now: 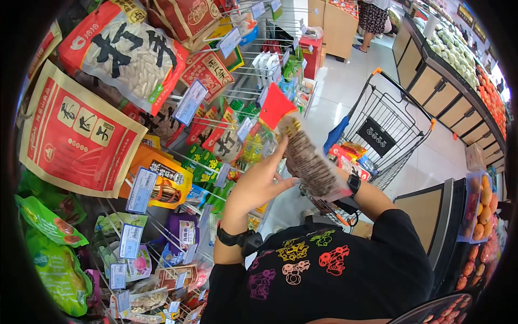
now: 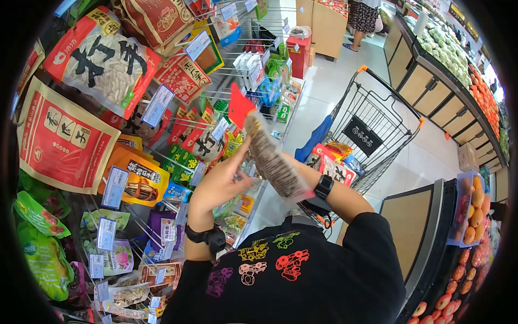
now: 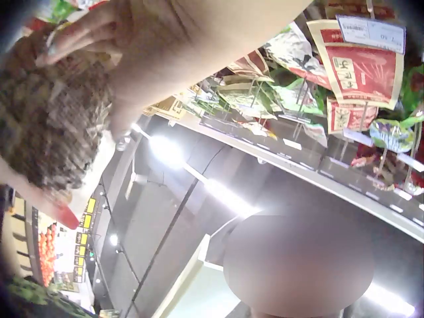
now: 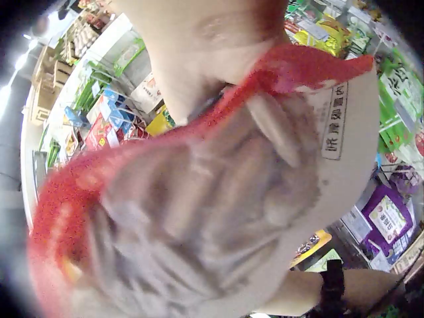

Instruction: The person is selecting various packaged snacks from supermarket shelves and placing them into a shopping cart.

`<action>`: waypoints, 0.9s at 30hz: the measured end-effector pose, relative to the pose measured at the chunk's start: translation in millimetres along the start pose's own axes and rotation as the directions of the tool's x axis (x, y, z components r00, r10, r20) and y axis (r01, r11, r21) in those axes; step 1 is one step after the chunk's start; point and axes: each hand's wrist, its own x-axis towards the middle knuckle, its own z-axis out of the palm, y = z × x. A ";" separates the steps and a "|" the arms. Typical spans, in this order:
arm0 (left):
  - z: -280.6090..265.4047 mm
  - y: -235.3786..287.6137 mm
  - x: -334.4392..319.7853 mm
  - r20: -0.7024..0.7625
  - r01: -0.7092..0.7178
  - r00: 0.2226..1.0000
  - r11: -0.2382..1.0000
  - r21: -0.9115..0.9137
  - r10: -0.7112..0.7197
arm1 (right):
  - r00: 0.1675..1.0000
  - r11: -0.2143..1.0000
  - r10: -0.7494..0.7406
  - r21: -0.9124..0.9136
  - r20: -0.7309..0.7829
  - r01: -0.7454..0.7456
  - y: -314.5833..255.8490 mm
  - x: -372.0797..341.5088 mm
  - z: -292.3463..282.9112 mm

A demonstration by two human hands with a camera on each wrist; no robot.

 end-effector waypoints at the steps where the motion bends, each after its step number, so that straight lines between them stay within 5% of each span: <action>1: 2.3 -3.2 1.6 -0.103 -0.004 0.995 0.995 0.095 0.014 | 1.000 0.999 -0.031 -0.008 0.001 0.031 -3.8 -11.7 3.5; 4: 16.7 -29.2 17.1 -0.365 0.015 0.922 0.933 0.361 0.127 | 0.991 0.991 -0.130 0.039 -0.028 0.131 -9.6 -28.9 8.4; 8: 33.8 -74.6 41.3 -0.615 -0.040 0.787 0.999 0.028 0.049 | 0.966 0.966 -0.242 0.070 -0.089 0.249 -14.1 -40.4 11.7; 10: 39.1 -70.4 45.1 -0.395 -0.181 0.917 0.822 -0.540 -0.057 | 0.954 0.955 -0.278 0.079 -0.108 0.287 -14.6 -44.7 15.4; 12: 39.1 -53.7 41.6 -0.119 -0.090 0.992 0.418 -0.904 -0.044 | 0.944 0.944 -0.306 0.085 -0.124 0.318 -14.1 -49.9 20.5; 16: 37.5 -28.8 39.2 -0.094 -0.064 0.994 0.412 -0.909 -0.053 | 0.925 0.924 -0.348 0.113 -0.150 0.366 -11.8 -55.6 27.5; 17: 42.3 -18.9 43.3 -0.202 -0.145 0.974 0.408 -0.902 -0.100 | 0.919 0.917 -0.359 0.122 -0.163 0.380 -10.4 -55.7 28.8; 21: 34.6 -15.9 41.6 -0.238 -0.168 0.967 0.487 -0.857 -0.086 | 0.898 0.893 -0.390 0.157 -0.203 0.423 -5.2 -53.4 36.6; 25: 8.9 -15.9 43.8 -0.178 -0.104 0.976 0.455 -0.884 -0.122 | 0.886 0.874 -0.393 0.200 -0.246 0.444 1.1 -47.8 44.9; 27: 0.1 -11.8 47.0 -0.301 -0.223 0.944 0.417 -0.881 -0.132 | 0.887 0.865 -0.379 0.240 -0.266 0.441 -0.5 -47.4 47.2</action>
